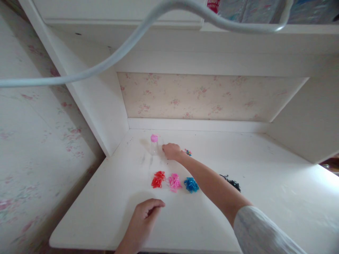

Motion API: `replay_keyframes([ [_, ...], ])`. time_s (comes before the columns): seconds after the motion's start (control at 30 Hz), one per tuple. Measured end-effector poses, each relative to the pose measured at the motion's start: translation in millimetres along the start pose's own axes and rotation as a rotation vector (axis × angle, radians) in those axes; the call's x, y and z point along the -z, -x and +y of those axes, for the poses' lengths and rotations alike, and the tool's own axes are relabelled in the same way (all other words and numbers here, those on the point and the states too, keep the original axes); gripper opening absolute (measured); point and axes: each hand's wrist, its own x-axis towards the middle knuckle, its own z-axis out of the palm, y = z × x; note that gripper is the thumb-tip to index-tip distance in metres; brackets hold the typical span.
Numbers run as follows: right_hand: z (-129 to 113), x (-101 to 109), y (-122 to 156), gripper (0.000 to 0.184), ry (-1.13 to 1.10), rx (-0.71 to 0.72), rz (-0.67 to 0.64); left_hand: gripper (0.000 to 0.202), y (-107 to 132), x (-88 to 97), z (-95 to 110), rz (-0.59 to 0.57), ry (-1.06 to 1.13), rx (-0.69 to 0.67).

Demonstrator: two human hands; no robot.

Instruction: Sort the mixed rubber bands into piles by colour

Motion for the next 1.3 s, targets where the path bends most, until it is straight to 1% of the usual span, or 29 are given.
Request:
replay_keyframes([
  [0.1,9.9,7.4,16.1,0.031,-0.025,0.014,0.031,0.020,-1.1,-0.7,0.6,0.003,-0.002,0.000],
  [0.2,20.6,9.2,44.6,0.025,-0.061,0.056,0.053,0.020,-1.9,-1.3,1.4,0.000,0.006,-0.007],
  [0.33,27.8,-3.7,92.4,0.028,-0.102,0.121,0.046,0.020,-1.5,-0.5,1.6,-0.005,-0.016,-0.013],
  [0.43,27.3,-18.2,118.6,0.030,-0.113,0.098,0.033,0.021,-1.6,-0.5,1.0,-0.003,-0.050,-0.019],
  [0.53,24.1,-27.4,128.7,0.032,-0.120,0.070,0.047,0.023,-1.8,-2.8,2.1,0.002,-0.079,-0.022],
  [0.6,22.1,-28.6,129.6,0.033,-0.128,0.066,0.060,0.024,-1.6,-5.1,4.3,0.001,-0.091,-0.028],
  [0.73,24.6,-22.0,134.8,0.031,-0.166,0.067,0.105,0.024,-2.8,-7.1,9.7,0.010,-0.108,-0.003],
  [0.83,35.2,-17.7,151.5,0.033,-0.203,0.050,0.155,0.024,-9.9,-4.9,16.5,-0.007,-0.136,-0.004],
  [0.93,50.6,-24.4,178.5,0.033,-0.366,0.033,0.236,0.024,-27.0,-2.3,28.7,-0.028,-0.199,-0.076],
  [1.03,66.3,-47.4,209.6,0.035,-0.629,-0.015,0.327,0.028,-55.1,-3.0,44.3,-0.045,-0.346,-0.179],
  [1.13,79.1,-80.4,239.4,0.038,-0.798,-0.155,0.420,0.031,-91.3,-7.2,57.9,-0.033,-0.663,-0.231],
  [1.23,85.9,-107.5,263.5,0.040,-0.896,-0.306,0.461,0.030,-130.1,-13.4,65.3,-0.025,-0.762,-0.231],
  [1.3,86.6,-116.3,273.7,0.041,-0.913,-0.372,0.497,0.028,-154.4,-17.8,67.0,-0.017,-0.830,-0.213],
])
